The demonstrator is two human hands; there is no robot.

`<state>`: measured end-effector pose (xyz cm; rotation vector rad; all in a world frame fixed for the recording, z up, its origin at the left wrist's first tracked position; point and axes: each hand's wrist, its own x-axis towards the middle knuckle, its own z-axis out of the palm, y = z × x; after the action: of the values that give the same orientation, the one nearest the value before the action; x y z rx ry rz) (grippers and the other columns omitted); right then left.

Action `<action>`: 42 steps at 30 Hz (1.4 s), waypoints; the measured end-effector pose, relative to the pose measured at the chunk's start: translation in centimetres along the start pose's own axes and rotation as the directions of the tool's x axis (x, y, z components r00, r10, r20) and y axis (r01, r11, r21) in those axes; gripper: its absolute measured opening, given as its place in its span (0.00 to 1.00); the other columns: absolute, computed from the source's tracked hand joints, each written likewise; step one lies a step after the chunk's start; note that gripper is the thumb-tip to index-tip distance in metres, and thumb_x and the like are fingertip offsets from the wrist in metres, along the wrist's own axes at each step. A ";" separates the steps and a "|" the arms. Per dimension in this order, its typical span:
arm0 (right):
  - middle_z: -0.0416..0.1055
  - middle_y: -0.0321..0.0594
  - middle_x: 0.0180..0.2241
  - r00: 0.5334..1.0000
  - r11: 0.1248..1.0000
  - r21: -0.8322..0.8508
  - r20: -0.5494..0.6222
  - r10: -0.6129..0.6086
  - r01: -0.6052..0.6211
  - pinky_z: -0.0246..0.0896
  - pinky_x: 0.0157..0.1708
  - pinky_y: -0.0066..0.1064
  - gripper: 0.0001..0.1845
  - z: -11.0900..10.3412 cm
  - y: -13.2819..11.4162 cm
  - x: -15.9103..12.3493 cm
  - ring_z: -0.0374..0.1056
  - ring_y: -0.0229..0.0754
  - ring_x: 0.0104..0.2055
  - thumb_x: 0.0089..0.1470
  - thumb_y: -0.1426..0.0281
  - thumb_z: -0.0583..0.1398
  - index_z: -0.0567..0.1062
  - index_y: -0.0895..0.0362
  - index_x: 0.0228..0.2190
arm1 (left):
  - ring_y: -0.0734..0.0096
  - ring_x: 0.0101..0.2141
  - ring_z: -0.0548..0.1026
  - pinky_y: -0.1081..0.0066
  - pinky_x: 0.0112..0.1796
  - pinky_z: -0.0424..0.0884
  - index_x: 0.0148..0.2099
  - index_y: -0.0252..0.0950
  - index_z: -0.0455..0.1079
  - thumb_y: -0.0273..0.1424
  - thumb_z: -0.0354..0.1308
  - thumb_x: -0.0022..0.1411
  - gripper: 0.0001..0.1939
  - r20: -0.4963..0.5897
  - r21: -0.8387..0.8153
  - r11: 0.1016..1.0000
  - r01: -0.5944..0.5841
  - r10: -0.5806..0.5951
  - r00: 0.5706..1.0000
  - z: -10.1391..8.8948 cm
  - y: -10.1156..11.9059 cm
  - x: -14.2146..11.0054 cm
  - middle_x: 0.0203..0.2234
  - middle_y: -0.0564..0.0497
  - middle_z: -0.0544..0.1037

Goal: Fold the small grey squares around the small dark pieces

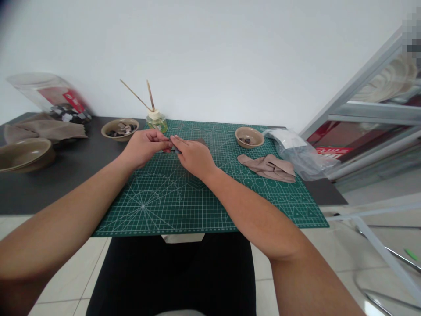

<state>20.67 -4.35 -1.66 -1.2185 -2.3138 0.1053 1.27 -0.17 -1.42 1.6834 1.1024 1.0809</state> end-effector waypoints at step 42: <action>0.71 0.44 0.63 0.994 0.995 -0.055 -0.076 -0.083 0.079 0.62 0.60 0.42 0.30 1.2 0.6 0.3 0.66 0.49 0.53 0.64 0.78 0.54 0.66 0.60 0.66 | 0.76 0.23 0.72 0.72 0.29 0.66 0.29 0.36 0.69 0.26 0.65 0.50 0.06 0.054 -0.132 0.985 -0.115 0.123 0.991 0.8 -0.8 0.3 0.19 0.56 0.76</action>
<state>20.39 -3.57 -2.71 -1.1312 -2.3072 -0.0303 1.87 0.25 -2.33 1.6859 0.8828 1.1418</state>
